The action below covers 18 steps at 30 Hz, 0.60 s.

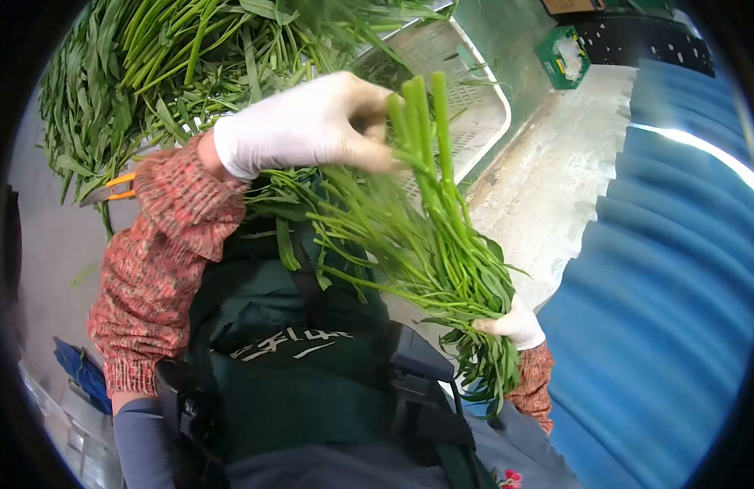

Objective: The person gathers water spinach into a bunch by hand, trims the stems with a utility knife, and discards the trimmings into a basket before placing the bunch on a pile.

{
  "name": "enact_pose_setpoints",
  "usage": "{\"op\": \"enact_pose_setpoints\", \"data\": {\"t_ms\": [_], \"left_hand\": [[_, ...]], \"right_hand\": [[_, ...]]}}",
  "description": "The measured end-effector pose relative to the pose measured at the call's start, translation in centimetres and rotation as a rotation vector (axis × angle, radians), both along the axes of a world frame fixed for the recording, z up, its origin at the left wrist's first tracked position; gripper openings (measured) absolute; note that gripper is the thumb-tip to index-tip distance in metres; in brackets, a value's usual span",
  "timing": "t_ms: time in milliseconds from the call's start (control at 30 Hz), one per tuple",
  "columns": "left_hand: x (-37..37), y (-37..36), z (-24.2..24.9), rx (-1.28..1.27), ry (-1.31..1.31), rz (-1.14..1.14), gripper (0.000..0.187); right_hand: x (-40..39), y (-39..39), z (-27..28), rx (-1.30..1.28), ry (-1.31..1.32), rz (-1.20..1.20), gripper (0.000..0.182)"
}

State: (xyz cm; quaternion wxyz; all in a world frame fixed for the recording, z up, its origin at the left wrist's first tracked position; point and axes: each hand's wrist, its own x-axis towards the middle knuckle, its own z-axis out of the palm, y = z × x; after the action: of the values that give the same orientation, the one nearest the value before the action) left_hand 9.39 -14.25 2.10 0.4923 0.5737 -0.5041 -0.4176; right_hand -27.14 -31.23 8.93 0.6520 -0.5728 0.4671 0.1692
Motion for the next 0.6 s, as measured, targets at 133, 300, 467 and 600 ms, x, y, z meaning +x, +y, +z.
{"op": "enact_pose_setpoints", "data": {"t_ms": [133,300,467,600], "left_hand": [[-0.4,-0.4,0.5,0.082,0.014,-0.113,0.035],[2.1,1.0,-0.5,0.104,0.354,0.322,0.033],[3.9,2.2,-2.9,0.058,0.313,0.542,0.030],[2.1,2.4,-3.6,0.087,-0.098,0.537,0.035]], "right_hand": [[0.4,0.7,0.0,0.007,0.001,-0.016,0.090],[-1.7,-0.5,-1.5,0.082,-0.042,-0.093,0.092],[-1.8,-1.6,-1.9,0.262,-0.016,-0.289,0.084],[-2.8,-2.5,-2.8,0.330,-0.156,-0.250,0.083]]}}
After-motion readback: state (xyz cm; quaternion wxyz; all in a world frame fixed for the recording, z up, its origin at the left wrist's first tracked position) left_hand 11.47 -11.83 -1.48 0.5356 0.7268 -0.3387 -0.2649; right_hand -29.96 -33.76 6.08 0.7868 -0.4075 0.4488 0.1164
